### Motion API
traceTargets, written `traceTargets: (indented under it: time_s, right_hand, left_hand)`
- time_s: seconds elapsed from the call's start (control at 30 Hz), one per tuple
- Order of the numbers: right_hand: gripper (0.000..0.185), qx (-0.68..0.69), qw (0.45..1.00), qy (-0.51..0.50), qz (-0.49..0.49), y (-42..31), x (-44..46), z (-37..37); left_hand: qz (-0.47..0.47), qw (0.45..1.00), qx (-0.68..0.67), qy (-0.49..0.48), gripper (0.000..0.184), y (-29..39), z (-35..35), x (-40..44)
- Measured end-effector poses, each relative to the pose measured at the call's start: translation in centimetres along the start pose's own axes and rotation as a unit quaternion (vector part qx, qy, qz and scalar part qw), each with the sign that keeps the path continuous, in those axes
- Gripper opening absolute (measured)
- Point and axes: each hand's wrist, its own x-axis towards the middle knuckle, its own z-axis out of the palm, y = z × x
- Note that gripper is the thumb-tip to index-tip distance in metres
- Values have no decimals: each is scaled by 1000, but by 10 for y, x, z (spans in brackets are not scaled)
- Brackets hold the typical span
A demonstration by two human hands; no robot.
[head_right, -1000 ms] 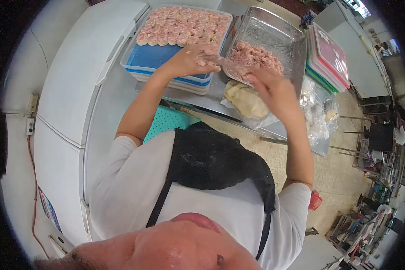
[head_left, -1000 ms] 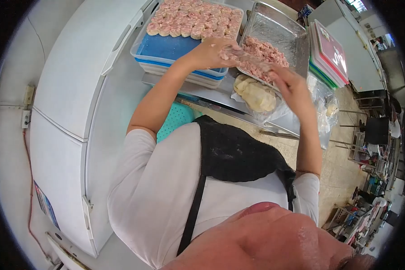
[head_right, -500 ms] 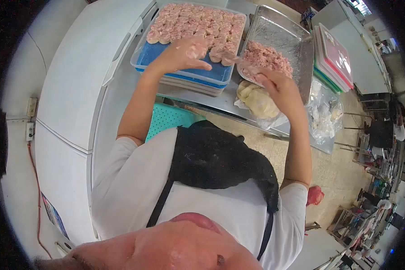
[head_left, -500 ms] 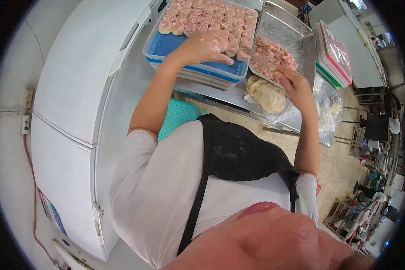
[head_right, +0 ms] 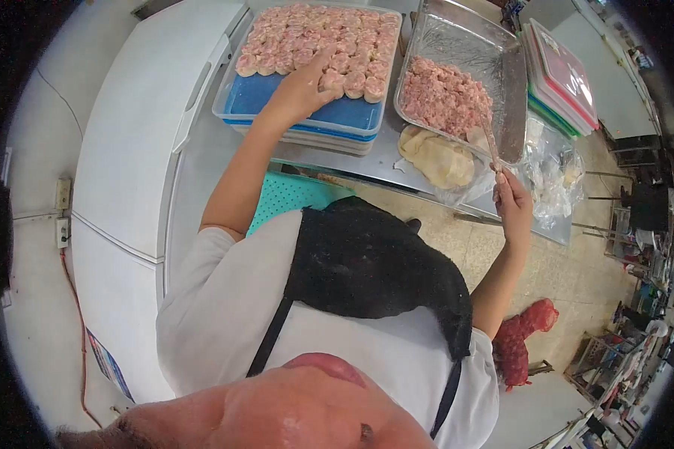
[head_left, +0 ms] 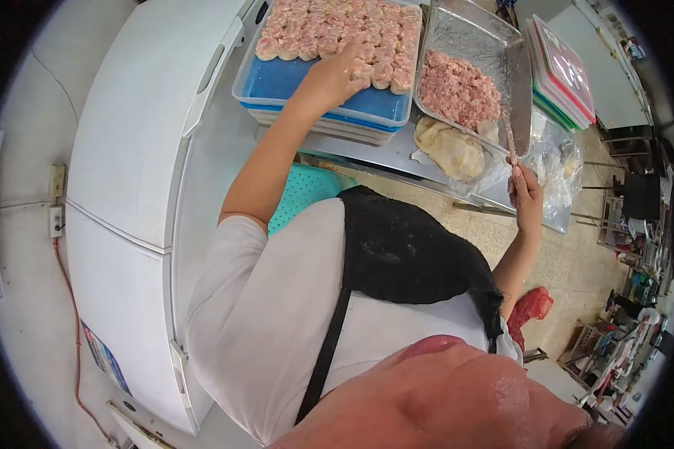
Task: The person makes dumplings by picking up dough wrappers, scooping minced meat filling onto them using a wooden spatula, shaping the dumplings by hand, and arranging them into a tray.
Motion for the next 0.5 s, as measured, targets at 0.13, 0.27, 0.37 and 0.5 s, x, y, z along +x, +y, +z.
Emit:
traceTargets:
  time_s: [0.13, 0.27, 0.37, 0.5]
  right_hand:
    - [32, -5, 1000, -2, 1, 15, 4, -10]
    - [32, 13, 999, -34, -9, 34, 20, -20]
    - [33, 44, 998, 11, 52, 35, 37, -28]
    - [35, 99, 993, 18, 59, 32, 63, -57]
  left_hand:
    - [-3, 1000, 5, 8, 79, 9, 7, 2]
    - [23, 999, 14, 44, 80, 11, 12, 10]
    - [94, 992, 57, 57, 69, 9, 0, 1]
    - [-41, 996, 73, 22, 39, 90, -21, 1]
